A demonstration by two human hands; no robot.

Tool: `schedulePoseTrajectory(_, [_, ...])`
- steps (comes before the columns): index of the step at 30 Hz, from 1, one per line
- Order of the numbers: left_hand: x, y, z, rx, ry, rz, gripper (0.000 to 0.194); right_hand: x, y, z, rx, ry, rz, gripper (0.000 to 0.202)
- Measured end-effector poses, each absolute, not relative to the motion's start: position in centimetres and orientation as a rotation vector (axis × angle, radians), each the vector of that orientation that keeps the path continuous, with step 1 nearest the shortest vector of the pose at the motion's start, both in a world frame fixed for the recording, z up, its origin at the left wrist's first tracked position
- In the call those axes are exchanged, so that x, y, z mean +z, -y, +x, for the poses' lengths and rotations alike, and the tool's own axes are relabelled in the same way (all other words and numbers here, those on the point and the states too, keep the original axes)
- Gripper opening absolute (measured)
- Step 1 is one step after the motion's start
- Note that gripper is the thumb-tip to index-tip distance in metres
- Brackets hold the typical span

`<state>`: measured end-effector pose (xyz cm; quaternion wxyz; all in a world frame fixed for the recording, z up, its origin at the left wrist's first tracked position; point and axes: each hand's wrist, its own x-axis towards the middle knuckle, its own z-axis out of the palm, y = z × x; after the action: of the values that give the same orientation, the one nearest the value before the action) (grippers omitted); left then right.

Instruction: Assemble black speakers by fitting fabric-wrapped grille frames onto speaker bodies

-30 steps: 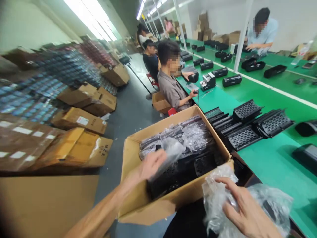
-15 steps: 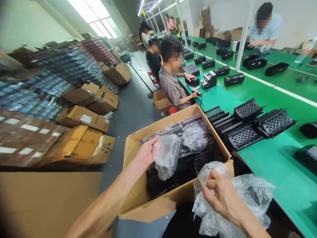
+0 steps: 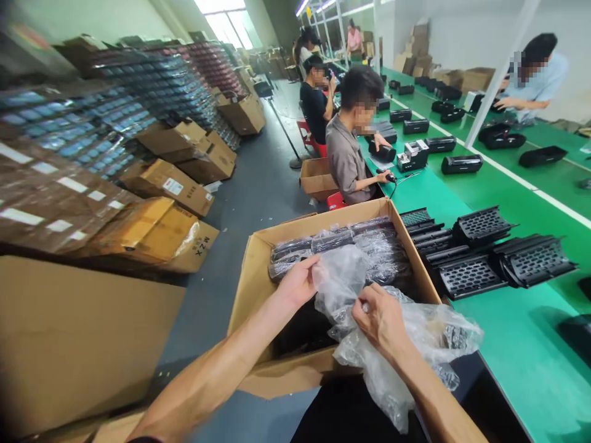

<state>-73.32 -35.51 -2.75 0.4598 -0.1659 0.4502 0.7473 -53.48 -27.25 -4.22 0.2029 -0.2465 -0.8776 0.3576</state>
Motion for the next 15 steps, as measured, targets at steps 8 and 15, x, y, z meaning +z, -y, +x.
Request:
schedulePoseTrajectory(8, [-3.6,37.4,-72.9,1.830,-1.198,-0.156,0.022,0.9,26.0,-54.3,1.253,2.308,-0.671,0.019])
schedulePoseTrajectory(15, [-6.1,38.9,-75.2,1.812,-1.595,0.469,0.039,4.3,23.6,-49.7,1.159,2.203,-0.702,0.016])
